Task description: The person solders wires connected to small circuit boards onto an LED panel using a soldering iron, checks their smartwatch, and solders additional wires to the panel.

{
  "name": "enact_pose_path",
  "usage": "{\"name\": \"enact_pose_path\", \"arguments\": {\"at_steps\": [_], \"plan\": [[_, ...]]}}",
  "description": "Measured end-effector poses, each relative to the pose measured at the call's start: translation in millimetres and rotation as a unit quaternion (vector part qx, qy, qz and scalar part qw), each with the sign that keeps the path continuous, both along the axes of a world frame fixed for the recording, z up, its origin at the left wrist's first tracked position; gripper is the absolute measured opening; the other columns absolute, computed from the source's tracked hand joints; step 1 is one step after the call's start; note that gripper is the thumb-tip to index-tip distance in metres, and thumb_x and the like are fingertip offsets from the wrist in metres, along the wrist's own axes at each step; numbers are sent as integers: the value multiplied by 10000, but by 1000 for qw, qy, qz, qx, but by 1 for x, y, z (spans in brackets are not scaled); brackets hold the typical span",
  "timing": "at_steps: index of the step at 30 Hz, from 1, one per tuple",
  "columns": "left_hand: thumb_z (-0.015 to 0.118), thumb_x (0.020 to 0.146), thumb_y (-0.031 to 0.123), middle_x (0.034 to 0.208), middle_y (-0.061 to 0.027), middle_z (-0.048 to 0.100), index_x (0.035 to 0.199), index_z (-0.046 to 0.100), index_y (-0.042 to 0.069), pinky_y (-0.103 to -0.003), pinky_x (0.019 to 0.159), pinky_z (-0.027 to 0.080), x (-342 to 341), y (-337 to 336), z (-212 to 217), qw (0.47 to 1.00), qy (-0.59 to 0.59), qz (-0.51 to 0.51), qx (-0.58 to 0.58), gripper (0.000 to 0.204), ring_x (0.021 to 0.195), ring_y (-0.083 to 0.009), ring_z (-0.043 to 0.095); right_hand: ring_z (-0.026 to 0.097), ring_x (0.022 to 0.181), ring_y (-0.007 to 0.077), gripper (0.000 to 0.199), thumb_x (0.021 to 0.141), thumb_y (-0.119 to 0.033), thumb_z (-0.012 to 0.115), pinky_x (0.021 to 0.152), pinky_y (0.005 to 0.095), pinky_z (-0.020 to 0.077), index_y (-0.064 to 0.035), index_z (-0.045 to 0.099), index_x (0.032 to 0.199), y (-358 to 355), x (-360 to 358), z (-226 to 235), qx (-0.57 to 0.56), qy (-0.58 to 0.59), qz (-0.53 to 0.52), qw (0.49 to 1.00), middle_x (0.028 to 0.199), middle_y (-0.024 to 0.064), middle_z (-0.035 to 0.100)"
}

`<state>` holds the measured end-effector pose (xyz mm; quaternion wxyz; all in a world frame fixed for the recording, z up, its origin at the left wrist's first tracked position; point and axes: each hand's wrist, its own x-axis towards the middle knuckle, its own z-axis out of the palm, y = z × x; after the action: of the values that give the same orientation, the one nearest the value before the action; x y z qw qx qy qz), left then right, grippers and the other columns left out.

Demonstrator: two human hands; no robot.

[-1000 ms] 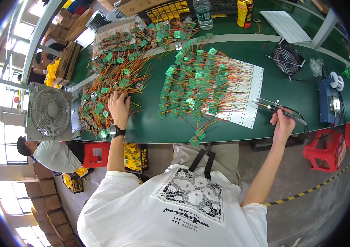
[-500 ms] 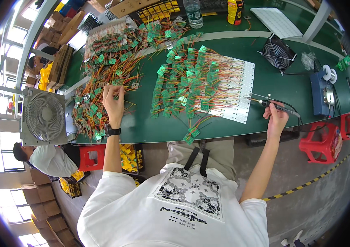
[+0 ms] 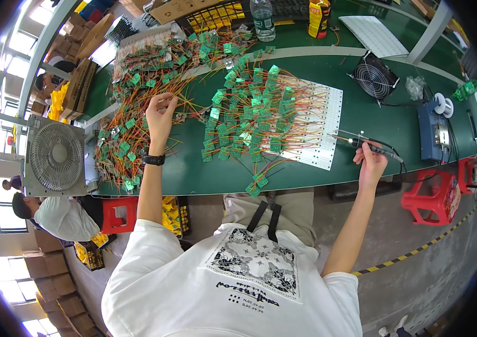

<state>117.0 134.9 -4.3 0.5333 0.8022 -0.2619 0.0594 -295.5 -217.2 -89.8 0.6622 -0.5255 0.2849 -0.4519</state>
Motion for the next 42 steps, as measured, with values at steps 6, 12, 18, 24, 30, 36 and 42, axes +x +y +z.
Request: {"name": "enact_pose_path", "arguments": {"at_steps": [6,12,18,24,30,36,42], "plan": [[750,852,206,926,-91,666,911,641,33,-366,578,497,-35,-4,-12,969,-197,120,89,213,793,-216,665,578,545,135,214,914,-68,672,490,234,412,44,643,1094,-2,-5,-2,-2,7,-4,1000,742,89,660],[707,866,377,607,-74,657,746,679,56,-398,566,499,-47,-1,-41,933,-50,91,345,344,583,-293,650,578,548,135,216,914,-74,674,491,234,411,43,647,1093,-2,-2,0,-4,17,-3,1000,743,90,658],[750,850,305,632,-54,659,962,679,-7,-337,617,493,-51,-21,-51,968,31,53,243,339,595,-198,638,581,544,139,201,915,-72,672,490,234,411,43,656,1079,0,-1,0,3,17,-5,1000,738,92,662],[756,850,160,955,-102,691,1039,644,-9,-304,614,530,-35,-11,-57,983,139,27,121,277,740,-167,690,582,539,142,197,917,-69,668,487,235,408,46,659,1077,-1,-3,-1,2,20,1,1000,734,97,663],[601,927,64,1041,-108,663,1172,583,-49,-273,681,589,-43,21,-48,951,302,-60,9,271,822,-181,687,577,539,145,201,914,-64,669,490,241,412,46,657,1082,-2,-2,-3,2,20,-3,1000,736,100,659],[622,960,135,926,-117,697,1078,616,-45,-285,726,585,-73,47,-21,930,364,-55,17,216,889,-208,711,570,543,138,218,918,-72,668,484,234,403,44,656,1102,-4,-4,-5,-3,20,-7,1000,736,96,655],[575,979,73,998,-188,723,1105,599,-91,-321,845,544,-111,40,-5,955,266,-122,46,208,912,-200,704,570,540,127,212,924,-76,664,487,231,402,38,657,1102,-1,-7,1,6,20,-17,1000,751,91,665]]}}
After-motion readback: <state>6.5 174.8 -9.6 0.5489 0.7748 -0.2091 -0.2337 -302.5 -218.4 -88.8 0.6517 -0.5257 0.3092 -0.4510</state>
